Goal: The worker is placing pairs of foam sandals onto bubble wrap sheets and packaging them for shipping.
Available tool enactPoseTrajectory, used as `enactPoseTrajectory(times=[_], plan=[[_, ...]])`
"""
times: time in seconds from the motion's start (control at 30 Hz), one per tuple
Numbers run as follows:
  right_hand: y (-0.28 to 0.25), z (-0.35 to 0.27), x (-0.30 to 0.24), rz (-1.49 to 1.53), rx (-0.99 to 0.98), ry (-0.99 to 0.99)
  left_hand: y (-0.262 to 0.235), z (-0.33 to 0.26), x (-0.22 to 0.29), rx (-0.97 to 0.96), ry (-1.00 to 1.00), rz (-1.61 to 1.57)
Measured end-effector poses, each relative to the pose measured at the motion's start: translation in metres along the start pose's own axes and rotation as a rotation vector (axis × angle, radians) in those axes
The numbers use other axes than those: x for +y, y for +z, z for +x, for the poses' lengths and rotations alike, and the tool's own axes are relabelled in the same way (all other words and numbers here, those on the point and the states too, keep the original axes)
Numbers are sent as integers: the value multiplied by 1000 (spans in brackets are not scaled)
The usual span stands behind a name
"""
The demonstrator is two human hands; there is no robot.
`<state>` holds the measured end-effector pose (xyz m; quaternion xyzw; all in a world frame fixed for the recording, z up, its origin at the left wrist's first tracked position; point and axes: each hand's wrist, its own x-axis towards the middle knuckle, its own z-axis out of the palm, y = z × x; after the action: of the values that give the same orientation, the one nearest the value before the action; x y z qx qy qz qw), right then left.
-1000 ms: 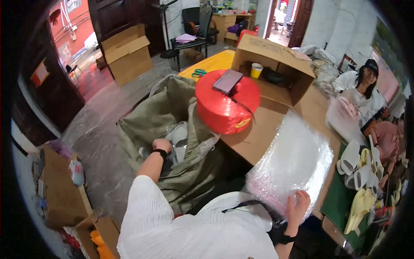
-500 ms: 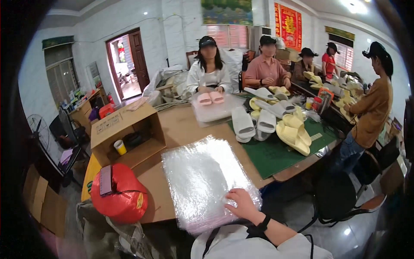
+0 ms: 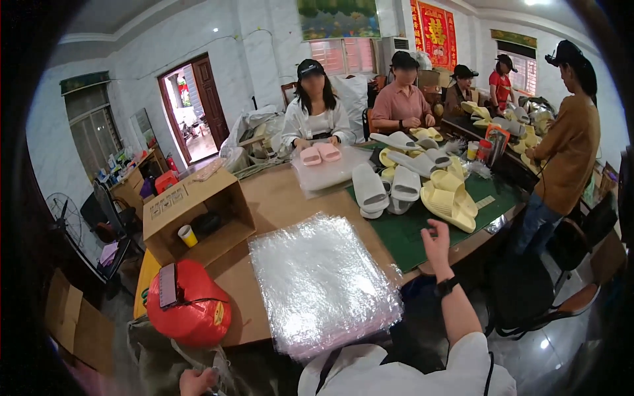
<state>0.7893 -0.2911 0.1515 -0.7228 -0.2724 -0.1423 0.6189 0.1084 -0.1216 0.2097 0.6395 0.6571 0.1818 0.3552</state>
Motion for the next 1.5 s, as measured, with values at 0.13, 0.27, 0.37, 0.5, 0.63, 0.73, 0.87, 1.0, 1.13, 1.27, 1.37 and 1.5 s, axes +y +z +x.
enactPoseTrajectory(times=[0.13,0.27,0.37,0.5,0.63,0.73,0.87,1.0,1.13,1.27,1.37,1.5], plan=[[-7,57,55,-277,159,125,56,-16,92,-241,593,-220],[-14,93,100,-527,244,144,135,6,152,-176,1158,-9],[-19,101,95,-594,-57,268,188,23,170,-121,1272,141],[-23,107,106,-553,-40,165,238,51,167,-121,1256,457],[-18,109,74,-176,41,83,259,58,148,-234,1145,326],[-8,108,12,17,14,-84,262,64,140,-220,1130,353],[-2,91,-75,290,-64,-97,261,60,145,-234,1130,324],[17,64,-150,500,-206,-70,257,56,145,-210,1114,357],[39,24,-201,635,-377,-3,258,55,145,-173,1119,382],[82,-29,-222,491,-514,-110,261,60,140,-170,1134,353],[117,-73,-222,482,-615,-113,264,63,137,-168,1145,363],[168,-124,-192,482,-722,22,267,63,137,-109,1185,427]])
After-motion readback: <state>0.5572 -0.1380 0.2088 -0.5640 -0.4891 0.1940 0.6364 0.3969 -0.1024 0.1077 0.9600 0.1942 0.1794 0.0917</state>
